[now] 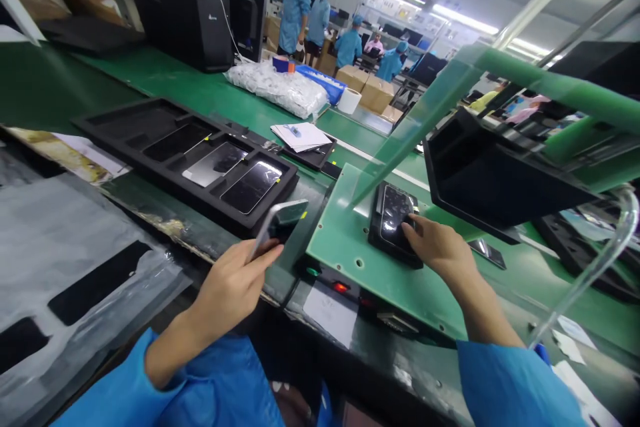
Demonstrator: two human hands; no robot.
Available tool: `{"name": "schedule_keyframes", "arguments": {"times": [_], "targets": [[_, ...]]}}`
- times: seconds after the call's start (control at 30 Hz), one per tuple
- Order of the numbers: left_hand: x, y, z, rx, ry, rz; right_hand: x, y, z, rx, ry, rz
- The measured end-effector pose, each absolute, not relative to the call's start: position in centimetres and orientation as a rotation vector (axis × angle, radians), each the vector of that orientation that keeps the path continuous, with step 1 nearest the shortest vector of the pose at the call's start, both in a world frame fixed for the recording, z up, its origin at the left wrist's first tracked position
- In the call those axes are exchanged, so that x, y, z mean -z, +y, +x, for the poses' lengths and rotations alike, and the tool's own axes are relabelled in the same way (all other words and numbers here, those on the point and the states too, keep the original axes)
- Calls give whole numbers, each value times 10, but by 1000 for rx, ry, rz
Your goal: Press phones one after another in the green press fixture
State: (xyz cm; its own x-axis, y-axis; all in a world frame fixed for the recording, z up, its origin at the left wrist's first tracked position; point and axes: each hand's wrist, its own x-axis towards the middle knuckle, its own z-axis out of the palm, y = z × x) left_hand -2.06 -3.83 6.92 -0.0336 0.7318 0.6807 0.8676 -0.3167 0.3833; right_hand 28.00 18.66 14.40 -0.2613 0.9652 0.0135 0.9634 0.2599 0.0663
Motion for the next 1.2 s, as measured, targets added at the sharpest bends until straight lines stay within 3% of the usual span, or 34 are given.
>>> {"name": "schedule_keyframes", "arguments": {"times": [0.2, 0.3, 0.5, 0.73, 1.2], "targets": [[-67, -3, 1, 596, -1629, -2222, -126, 143, 327, -123, 3026, 1479], [-69, 6, 5, 434, -1649, -2257, -113, 113, 371, -180, 3209, 1209], [-63, 17, 4, 473, -1589, -2254, -105, 87, 387, -186, 3206, 1270], [-54, 21, 2, 483, -1600, -2241, -108, 110, 340, 50, 3242, 1265], [-64, 16, 4, 499, -1624, -2254, -111, 110, 339, -136, 3266, 1225]]}}
